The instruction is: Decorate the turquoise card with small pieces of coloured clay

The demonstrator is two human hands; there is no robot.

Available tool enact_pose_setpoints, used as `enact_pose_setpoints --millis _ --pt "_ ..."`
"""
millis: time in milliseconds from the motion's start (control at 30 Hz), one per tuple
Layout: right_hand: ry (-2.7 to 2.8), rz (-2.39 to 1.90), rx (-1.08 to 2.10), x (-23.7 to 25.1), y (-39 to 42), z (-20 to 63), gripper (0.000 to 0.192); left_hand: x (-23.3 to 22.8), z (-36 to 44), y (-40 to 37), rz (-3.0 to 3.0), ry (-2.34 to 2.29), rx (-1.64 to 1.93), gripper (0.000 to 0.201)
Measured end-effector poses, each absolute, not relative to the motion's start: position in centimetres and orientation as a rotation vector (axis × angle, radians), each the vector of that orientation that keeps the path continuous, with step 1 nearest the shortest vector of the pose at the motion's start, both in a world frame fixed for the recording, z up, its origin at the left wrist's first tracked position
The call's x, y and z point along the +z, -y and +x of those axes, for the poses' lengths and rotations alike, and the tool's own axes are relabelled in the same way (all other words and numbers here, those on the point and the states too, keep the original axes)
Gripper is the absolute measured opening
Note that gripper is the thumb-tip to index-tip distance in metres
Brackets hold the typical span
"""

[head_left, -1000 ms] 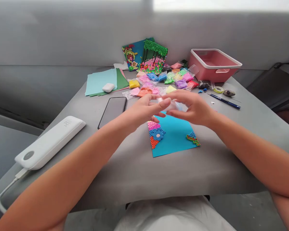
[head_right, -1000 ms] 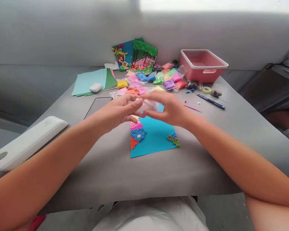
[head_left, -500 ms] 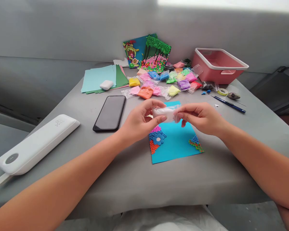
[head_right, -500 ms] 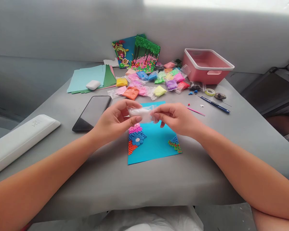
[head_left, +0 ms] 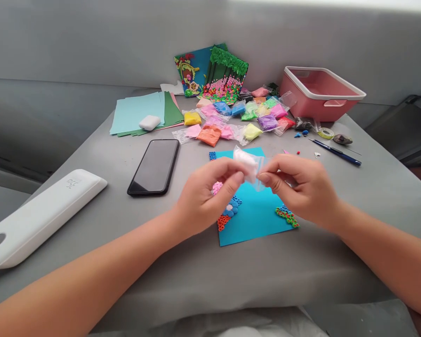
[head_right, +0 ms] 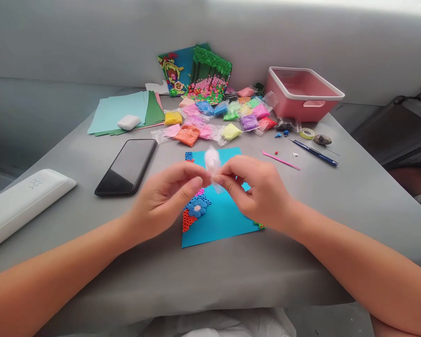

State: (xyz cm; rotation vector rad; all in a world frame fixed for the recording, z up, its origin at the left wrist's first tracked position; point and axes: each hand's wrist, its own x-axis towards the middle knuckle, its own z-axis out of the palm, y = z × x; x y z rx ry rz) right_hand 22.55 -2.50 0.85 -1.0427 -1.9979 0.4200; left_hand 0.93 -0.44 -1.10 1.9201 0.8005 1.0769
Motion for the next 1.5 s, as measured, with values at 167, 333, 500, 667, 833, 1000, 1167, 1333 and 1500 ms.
enact_pose_setpoints --millis 167,333,500,667,833,1000,1167,1333,1500 --pt "2.118 -0.879 0.138 0.1 3.1 21.9 0.019 -0.8 1.1 1.2 1.932 -0.697 0.971 0.014" --pt "2.176 -0.877 0.210 -0.3 4.0 21.6 0.018 -1.0 1.0 1.2 2.047 -0.729 0.919 0.026" --pt "2.108 -0.879 0.478 0.1 3.6 22.1 0.012 -0.5 0.9 1.3 2.115 -0.649 0.921 0.029" --pt "1.970 -0.808 0.941 0.3 2.9 22.2 0.011 -0.3 0.7 1.1 2.120 -0.564 0.944 0.023" --pt "1.857 -0.761 1.266 0.6 2.7 22.5 0.015 -0.1 0.5 1.1 2.111 -0.506 0.929 0.020" --pt "1.823 -0.811 1.099 1.1 2.8 22.5 0.026 0.0 0.3 1.5 2.090 -0.545 0.974 0.020" --pt "2.019 -0.891 0.490 1.2 3.5 22.3 0.014 -0.5 0.4 1.1 2.267 -0.652 1.236 0.023" --pt "2.047 -0.861 0.410 1.0 4.4 22.1 0.013 -0.5 -0.3 0.4 2.926 -0.755 1.237 0.075" --pt "2.043 -0.816 0.276 0.9 4.5 22.2 0.021 -1.1 -0.5 0.5 2.998 -0.846 1.099 0.027"
